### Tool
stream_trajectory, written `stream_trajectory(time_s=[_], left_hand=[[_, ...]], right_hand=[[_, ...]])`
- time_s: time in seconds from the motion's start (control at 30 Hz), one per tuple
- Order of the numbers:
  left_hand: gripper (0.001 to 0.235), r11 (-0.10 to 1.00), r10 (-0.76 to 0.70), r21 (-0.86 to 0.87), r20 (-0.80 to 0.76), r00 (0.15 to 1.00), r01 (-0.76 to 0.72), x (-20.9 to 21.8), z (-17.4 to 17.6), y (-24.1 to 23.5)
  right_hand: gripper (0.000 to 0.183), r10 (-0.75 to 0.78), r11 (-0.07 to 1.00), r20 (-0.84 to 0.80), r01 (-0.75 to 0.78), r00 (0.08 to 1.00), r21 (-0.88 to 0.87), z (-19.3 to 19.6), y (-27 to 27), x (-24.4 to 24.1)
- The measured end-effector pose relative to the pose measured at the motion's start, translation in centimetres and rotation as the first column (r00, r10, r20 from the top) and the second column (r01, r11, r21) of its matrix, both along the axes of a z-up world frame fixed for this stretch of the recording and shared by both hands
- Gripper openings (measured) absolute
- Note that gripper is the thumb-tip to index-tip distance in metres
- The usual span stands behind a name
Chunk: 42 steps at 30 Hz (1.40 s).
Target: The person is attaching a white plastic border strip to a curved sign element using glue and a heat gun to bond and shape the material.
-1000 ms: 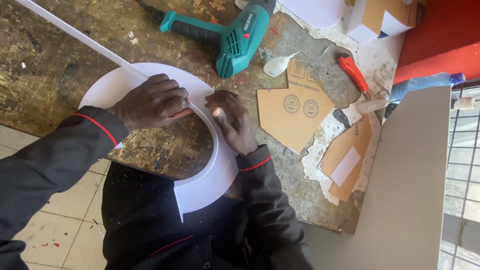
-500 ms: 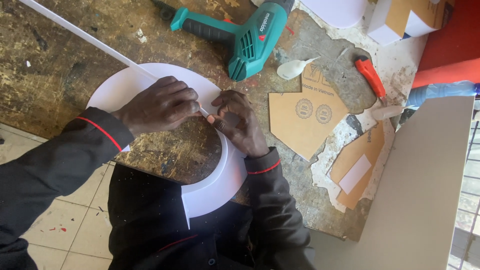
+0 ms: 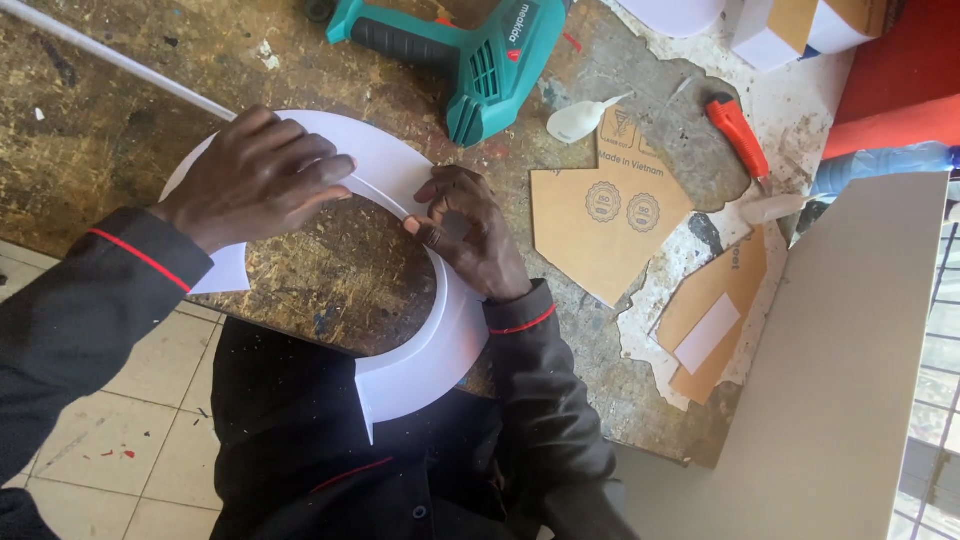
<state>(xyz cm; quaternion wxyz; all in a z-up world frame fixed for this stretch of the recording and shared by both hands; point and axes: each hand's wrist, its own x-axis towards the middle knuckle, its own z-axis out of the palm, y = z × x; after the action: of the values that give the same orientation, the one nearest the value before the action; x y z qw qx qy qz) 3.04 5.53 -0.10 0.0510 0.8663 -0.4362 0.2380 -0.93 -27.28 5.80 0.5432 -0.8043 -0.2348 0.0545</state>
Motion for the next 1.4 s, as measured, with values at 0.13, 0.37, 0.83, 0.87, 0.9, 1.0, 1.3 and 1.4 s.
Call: stream_trajectory(time_s=[0.13,0.37,0.83,0.87,0.9,1.0,1.3,1.4], left_hand=[[0.040,0.999,-0.017,-0.049,0.035,0.999,0.019,-0.6,0.4,-0.5],[0.027,0.982,-0.038,-0.188,-0.072,0.997,0.024,-1.2,0.5,-1.1],[0.028,0.977,-0.057,-0.206,0.000,0.998,0.056,-1.8,1.9,-1.5],[0.028,0.979,-0.053,-0.199,0.003,0.999,0.053,-1.9,1.8,-1.4],[0.028,0.980,-0.051,-0.193,0.005,0.999,0.051,-1.9,1.7,-1.5],[0.026,0.982,-0.040,-0.185,0.010,0.999,0.041,-2.0,2.0,-1.6],[0.025,0.980,-0.038,-0.193,0.052,0.998,0.047,-1.8,2.0,-1.7],[0.023,0.980,-0.048,-0.194,0.029,0.998,0.053,-1.8,2.2,-1.7]], right_hand=[[0.030,-0.017,1.000,-0.005,0.017,1.000,-0.006,-0.1,0.1,-0.1],[0.033,-0.021,1.000,-0.025,0.022,0.999,0.020,-1.2,-0.1,0.2],[0.034,-0.043,0.999,-0.007,0.044,0.999,0.009,-1.4,0.1,-0.2],[0.035,-0.043,0.999,0.007,0.042,0.999,0.005,-1.5,0.1,-0.2],[0.036,-0.043,0.999,0.020,0.043,0.999,0.000,-1.6,0.0,-0.2],[0.035,-0.057,0.998,-0.001,0.057,0.998,0.038,-2.0,0.1,-0.3],[0.035,-0.053,0.998,0.028,0.052,0.998,0.030,-2.0,0.1,-0.3],[0.036,-0.053,0.998,0.036,0.052,0.998,0.039,-2.5,0.0,-0.2]])
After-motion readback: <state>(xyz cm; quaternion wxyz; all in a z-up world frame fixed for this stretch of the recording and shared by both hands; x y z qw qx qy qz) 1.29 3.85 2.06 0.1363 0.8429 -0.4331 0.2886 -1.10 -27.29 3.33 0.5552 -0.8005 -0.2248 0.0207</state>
